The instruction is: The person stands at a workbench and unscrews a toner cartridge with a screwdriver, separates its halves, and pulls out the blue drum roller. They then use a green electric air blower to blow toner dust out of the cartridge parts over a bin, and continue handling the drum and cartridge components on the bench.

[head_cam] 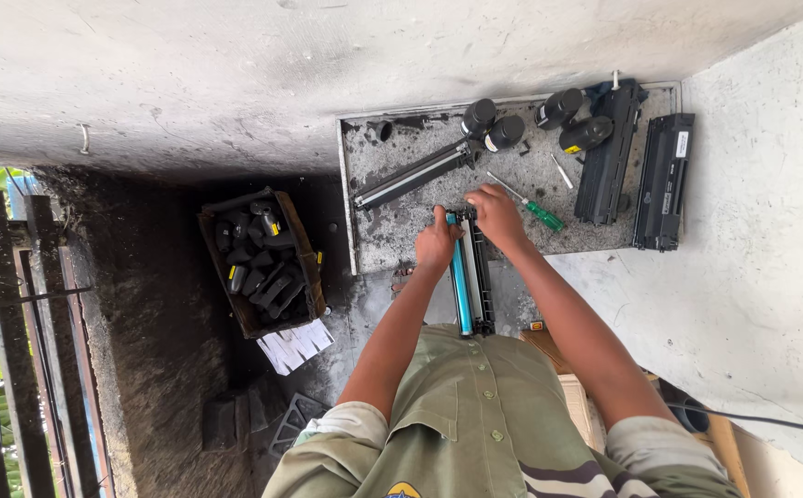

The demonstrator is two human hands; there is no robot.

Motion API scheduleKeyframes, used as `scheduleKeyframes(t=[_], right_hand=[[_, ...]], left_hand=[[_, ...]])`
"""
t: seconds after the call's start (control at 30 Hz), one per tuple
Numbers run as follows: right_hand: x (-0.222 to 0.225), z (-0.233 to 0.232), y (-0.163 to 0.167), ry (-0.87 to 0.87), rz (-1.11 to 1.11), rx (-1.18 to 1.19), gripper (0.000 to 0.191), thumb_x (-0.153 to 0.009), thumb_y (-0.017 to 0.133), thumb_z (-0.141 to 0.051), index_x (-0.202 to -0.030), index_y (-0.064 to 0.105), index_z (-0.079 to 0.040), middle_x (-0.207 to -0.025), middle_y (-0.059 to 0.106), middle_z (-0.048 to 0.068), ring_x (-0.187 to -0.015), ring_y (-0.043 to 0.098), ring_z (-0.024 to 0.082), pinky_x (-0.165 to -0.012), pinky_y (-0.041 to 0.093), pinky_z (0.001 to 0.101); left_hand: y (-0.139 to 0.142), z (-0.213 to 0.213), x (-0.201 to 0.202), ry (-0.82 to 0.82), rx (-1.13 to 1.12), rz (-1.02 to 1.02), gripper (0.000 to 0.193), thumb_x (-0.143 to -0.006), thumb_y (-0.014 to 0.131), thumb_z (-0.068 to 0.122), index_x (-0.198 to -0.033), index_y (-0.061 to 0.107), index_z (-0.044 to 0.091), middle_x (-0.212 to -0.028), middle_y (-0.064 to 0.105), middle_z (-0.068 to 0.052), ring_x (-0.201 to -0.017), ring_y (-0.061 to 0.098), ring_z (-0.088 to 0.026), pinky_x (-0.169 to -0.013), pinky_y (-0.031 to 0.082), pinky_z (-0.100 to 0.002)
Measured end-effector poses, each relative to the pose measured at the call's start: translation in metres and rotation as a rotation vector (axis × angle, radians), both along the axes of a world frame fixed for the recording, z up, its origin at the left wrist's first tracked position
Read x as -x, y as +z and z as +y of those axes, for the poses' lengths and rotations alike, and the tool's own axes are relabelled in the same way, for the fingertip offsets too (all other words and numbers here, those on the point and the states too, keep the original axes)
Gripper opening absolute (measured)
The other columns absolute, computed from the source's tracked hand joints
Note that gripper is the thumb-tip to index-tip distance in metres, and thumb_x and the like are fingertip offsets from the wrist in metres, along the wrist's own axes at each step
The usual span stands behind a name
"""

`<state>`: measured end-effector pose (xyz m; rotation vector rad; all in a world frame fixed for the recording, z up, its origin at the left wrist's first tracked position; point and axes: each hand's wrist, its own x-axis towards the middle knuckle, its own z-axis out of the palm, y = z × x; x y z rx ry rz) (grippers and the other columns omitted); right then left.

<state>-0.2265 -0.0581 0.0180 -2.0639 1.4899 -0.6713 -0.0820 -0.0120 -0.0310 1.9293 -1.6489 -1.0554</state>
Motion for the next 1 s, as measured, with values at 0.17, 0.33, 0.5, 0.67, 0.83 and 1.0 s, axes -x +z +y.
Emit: scheduleKeyframes(t=[0.17,0.33,0.5,0.67,0.83,1.0], right_hand=[[-0.006,-0.001,0.002,0.073,0.047,-0.028,0.024,-0.086,0.061,0.006,-0.105,0.073,-0.003,-0.097,0.067,0.014,-0.100,0.064,0.035,-0.086,0.053,0.0455],[-0.011,0.000,0.003,0.081,0.096,0.007,0.022,-0.088,0.063,0.005,-0.104,0.075,-0.004,-0.096,0.068,0.013,-0.099,0.063,0.034,-0.086,0.053,0.0446],[-0.013,0.001,0.002,0.086,0.123,0.041,0.023,-0.086,0.062,0.006,-0.105,0.074,-0.001,-0.098,0.067,0.012,-0.100,0.063,0.033,-0.086,0.053,0.0439],[-0.011,0.000,0.004,0.087,0.138,0.010,0.024,-0.087,0.061,0.007,-0.106,0.074,-0.002,-0.098,0.067,0.012,-0.100,0.063,0.033,-0.087,0.054,0.0439],[-0.011,0.000,0.013,0.063,0.087,0.001,0.021,-0.090,0.062,0.005,-0.106,0.074,-0.002,-0.098,0.068,0.013,-0.099,0.064,0.035,-0.086,0.054,0.0447],[-0.008,0.001,0.007,0.056,0.084,-0.038,0.023,-0.091,0.062,0.005,-0.109,0.073,-0.003,-0.100,0.070,0.013,-0.101,0.065,0.035,-0.087,0.055,0.0441]], left_hand=[[0.001,-0.001,0.001,0.012,-0.028,-0.018,0.045,-0.094,0.066,0.039,-0.115,0.035,0.013,-0.078,0.070,-0.027,-0.075,0.067,-0.053,-0.066,0.051,-0.062],[0.001,-0.002,0.000,0.010,-0.059,-0.006,0.046,-0.093,0.066,0.040,-0.114,0.036,0.013,-0.079,0.071,-0.026,-0.077,0.067,-0.053,-0.067,0.051,-0.062],[-0.001,-0.001,0.001,0.025,-0.062,-0.019,0.046,-0.093,0.066,0.039,-0.114,0.035,0.013,-0.079,0.071,-0.027,-0.076,0.067,-0.053,-0.067,0.051,-0.062],[-0.001,0.000,0.001,0.019,-0.068,-0.003,0.047,-0.093,0.066,0.040,-0.115,0.035,0.012,-0.078,0.071,-0.026,-0.076,0.067,-0.053,-0.067,0.051,-0.061],[0.001,-0.001,0.000,0.017,-0.048,0.003,0.046,-0.094,0.065,0.039,-0.115,0.034,0.012,-0.077,0.071,-0.026,-0.075,0.067,-0.053,-0.067,0.051,-0.061],[-0.006,0.000,0.001,0.018,-0.058,0.018,0.044,-0.095,0.063,0.038,-0.114,0.034,0.013,-0.077,0.071,-0.026,-0.074,0.067,-0.052,-0.067,0.051,-0.061]])
